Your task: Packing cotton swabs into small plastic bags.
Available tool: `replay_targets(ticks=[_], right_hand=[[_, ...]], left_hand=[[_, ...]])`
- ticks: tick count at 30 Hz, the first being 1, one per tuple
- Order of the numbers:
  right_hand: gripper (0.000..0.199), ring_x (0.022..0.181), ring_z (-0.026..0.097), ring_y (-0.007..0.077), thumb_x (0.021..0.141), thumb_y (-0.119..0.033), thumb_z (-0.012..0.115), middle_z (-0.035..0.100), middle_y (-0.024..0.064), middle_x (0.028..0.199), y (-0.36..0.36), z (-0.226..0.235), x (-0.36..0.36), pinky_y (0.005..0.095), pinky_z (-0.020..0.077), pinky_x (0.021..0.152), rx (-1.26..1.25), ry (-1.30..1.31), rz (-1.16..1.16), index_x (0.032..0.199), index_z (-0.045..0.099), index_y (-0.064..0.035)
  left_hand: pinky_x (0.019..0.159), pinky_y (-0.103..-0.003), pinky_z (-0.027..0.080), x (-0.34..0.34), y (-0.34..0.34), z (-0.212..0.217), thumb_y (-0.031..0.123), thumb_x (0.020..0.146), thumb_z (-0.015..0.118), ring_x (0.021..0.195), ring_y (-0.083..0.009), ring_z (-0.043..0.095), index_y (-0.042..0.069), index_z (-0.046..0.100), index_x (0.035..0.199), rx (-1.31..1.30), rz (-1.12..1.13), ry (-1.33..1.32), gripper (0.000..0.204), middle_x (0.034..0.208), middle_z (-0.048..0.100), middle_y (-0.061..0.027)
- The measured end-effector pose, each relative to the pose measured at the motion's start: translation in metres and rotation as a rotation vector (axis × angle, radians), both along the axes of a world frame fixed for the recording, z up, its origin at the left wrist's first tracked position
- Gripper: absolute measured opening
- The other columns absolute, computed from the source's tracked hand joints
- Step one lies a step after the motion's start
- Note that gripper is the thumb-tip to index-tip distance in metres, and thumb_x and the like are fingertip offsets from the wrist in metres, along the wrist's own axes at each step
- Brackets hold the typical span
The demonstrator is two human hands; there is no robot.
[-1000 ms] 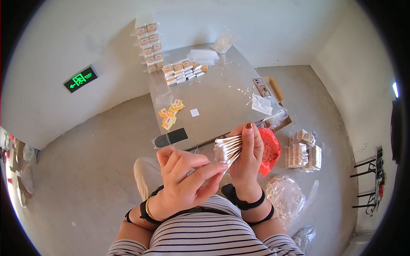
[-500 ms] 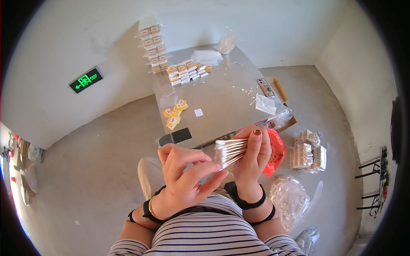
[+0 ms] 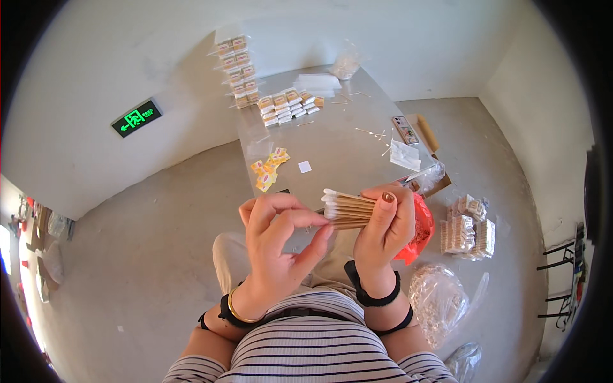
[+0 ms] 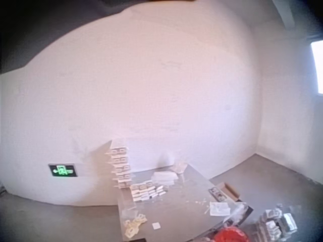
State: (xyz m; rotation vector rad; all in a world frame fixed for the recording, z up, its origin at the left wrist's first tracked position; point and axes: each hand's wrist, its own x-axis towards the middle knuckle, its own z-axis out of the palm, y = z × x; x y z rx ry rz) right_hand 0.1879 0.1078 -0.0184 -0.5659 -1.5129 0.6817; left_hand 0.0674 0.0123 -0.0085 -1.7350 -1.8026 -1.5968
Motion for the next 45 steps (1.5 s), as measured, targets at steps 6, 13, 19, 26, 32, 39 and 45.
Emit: replay_targets(ticks=[6, 13, 19, 26, 32, 39, 45], right_hand=[[0.015, 0.059, 0.057, 0.019, 0.099, -0.009, 0.054, 0.063, 0.011, 0.076, 0.004, 0.004, 0.0, 0.0275, 0.043, 0.055, 0.213, -0.093, -0.093, 0.09, 0.062, -0.0001], [0.014, 0.06, 0.058, 0.0209, 0.099, -0.008, 0.055, 0.063, 0.011, 0.076, 0.009, 0.0, -0.002, 0.0288, 0.044, 0.055, 0.262, -0.134, -0.115, 0.09, 0.062, 0.0001], [0.022, 0.065, 0.057, 0.0153, 0.103, -0.013, 0.049, 0.063, 0.0095, 0.078, 0.013, -0.004, -0.007, 0.026, 0.0433, 0.06, -0.011, -0.051, -0.076, 0.089, 0.059, 0.0004], [0.032, 0.065, 0.049, 0.0046, 0.108, -0.022, 0.044, 0.058, -0.0009, 0.074, 0.02, -0.017, -0.012, 0.0215, 0.0386, 0.06, -0.373, 0.216, 0.189, 0.088, 0.058, -0.0021], [0.035, 0.065, 0.046, 0.0013, 0.109, -0.026, 0.044, 0.056, -0.0032, 0.074, 0.015, -0.009, -0.012, 0.0198, 0.0372, 0.058, -0.546, 0.412, 0.373, 0.084, 0.057, -0.0049], [0.035, 0.066, 0.046, 0.0012, 0.109, -0.027, 0.044, 0.057, -0.0026, 0.076, 0.007, -0.002, -0.005, 0.019, 0.0359, 0.059, -0.431, 0.347, 0.3, 0.087, 0.058, -0.004], [0.033, 0.068, 0.046, 0.0036, 0.108, -0.024, 0.043, 0.058, -0.0006, 0.078, 0.004, 0.0, 0.001, 0.0205, 0.0353, 0.062, -0.3, 0.282, 0.187, 0.088, 0.059, -0.0027]], left_hand=[[0.078, -0.029, 0.033, 0.001, 0.011, -0.009, 0.009, 0.072, 0.08, 0.079, -0.0149, 0.046, 0.012, 0.069, 0.087, -0.101, -0.049, -0.358, 0.02, 0.09, 0.055, -0.0011], [0.069, -0.024, 0.036, -0.005, 0.024, -0.02, 0.006, 0.074, 0.078, 0.08, -0.0113, 0.042, 0.009, 0.067, 0.087, -0.081, -0.248, -0.597, 0.017, 0.09, 0.054, 0.0007], [0.074, -0.027, 0.034, 0.002, 0.024, -0.021, 0.008, 0.074, 0.078, 0.081, -0.0117, 0.044, 0.011, 0.069, 0.087, -0.06, -0.274, -0.631, 0.017, 0.09, 0.054, 0.0009], [0.082, -0.031, 0.028, 0.005, 0.02, -0.013, 0.011, 0.066, 0.083, 0.084, -0.0139, 0.05, 0.019, 0.072, 0.087, 0.105, 0.028, 0.052, 0.025, 0.091, 0.054, 0.0015], [0.082, -0.031, 0.03, 0.009, 0.003, 0.003, 0.008, 0.063, 0.083, 0.084, -0.0159, 0.048, 0.017, 0.072, 0.087, 0.093, 0.013, -0.031, 0.027, 0.091, 0.052, 0.0006], [0.081, -0.032, 0.03, 0.015, 0.0, 0.025, 0.006, 0.063, 0.079, 0.082, -0.017, 0.045, 0.018, 0.071, 0.084, -0.013, 0.094, 0.252, 0.026, 0.089, 0.046, -0.0006], [0.082, -0.033, 0.03, 0.017, -0.003, 0.032, 0.009, 0.061, 0.079, 0.082, -0.0179, 0.044, 0.018, 0.071, 0.082, -0.084, 0.088, 0.218, 0.024, 0.086, 0.044, -0.0009]])
